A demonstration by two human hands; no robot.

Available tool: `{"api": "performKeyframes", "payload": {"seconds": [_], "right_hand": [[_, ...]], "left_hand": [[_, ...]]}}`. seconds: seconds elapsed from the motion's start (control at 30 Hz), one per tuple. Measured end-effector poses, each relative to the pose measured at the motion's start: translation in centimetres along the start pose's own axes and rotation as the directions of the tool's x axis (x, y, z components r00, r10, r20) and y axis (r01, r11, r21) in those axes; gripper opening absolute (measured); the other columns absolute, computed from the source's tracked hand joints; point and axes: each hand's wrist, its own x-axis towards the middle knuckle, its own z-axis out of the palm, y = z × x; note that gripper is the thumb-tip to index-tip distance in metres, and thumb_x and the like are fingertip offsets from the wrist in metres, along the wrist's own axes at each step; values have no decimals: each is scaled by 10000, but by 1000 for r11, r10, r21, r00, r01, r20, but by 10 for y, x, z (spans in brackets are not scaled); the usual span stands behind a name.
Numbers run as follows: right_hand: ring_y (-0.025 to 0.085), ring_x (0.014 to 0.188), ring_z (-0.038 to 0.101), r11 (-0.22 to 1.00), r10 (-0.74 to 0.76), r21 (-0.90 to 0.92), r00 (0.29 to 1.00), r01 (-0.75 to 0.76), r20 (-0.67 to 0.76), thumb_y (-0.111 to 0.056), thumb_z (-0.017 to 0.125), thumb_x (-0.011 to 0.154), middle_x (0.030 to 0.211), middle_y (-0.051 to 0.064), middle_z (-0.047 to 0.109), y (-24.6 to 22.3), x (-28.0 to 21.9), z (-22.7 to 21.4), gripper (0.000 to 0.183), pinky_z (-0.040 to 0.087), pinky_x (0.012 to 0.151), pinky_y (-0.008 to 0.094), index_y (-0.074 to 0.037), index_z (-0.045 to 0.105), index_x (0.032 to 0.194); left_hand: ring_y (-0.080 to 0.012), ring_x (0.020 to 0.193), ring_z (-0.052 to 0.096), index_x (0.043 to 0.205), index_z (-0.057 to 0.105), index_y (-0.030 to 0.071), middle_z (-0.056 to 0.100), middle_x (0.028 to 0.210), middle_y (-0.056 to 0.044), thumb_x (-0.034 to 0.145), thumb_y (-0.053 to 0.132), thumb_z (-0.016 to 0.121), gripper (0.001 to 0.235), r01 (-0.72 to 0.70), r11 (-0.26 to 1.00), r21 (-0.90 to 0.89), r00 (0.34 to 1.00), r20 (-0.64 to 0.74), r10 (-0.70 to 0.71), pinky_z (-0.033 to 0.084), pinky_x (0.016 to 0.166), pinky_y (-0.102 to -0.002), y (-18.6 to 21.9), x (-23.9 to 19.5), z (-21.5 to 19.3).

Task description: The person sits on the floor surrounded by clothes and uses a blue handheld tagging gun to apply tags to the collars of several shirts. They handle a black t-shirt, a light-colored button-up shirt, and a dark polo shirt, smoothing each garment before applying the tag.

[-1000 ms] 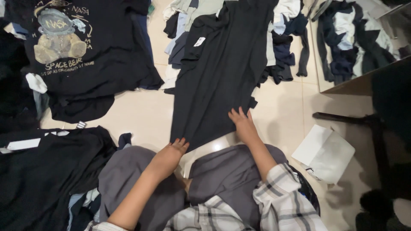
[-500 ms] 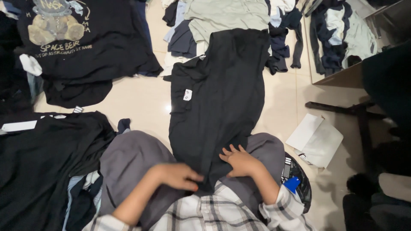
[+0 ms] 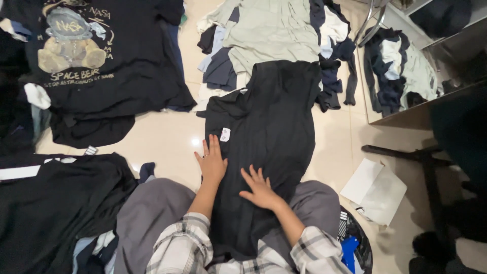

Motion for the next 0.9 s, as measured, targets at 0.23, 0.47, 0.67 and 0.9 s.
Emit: {"api": "performKeyframes", "payload": {"seconds": [0.23,0.47,0.67,0.9], "right_hand": [[582,1480,-32,983,58,177,996,-44,-75,-415,566,1028,1662,293,-15,6,39,-14,829,74,1113,792,-174,77,1653],[487,1519,55,367,276,929,959,-38,-70,-784,433,938,1658,299,45,-38,45,-84,1040,40,1181,702,-133,35,1645],[385,1515,219,358,375,933,921,-40,-104,-778,559,925,1652,250,180,48,77,-80,1061,164,1219,578,-64,185,1616],[284,1388,491,383,633,904,767,-191,-106,-240,709,843,1621,137,344,65,83,-52,981,485,1032,353,-65,129,1615]], "left_hand": [[-239,1567,212,1575,389,203,343,1663,3,1002,66,467,594,-46,996,76,998,-29,49,75,1204,-686,-26,36,47],[-309,1522,305,1460,531,94,439,1594,-93,978,4,450,497,-477,825,-304,879,-152,453,223,1144,-704,34,-50,-29],[-331,1540,245,1465,515,106,358,1644,-91,930,24,479,542,-700,695,-165,708,-27,706,196,1135,-725,56,-138,-33],[-388,1544,234,1393,533,-6,392,1609,-158,1020,16,397,398,-656,437,-615,311,308,899,97,1133,-752,74,-203,-42]]}}
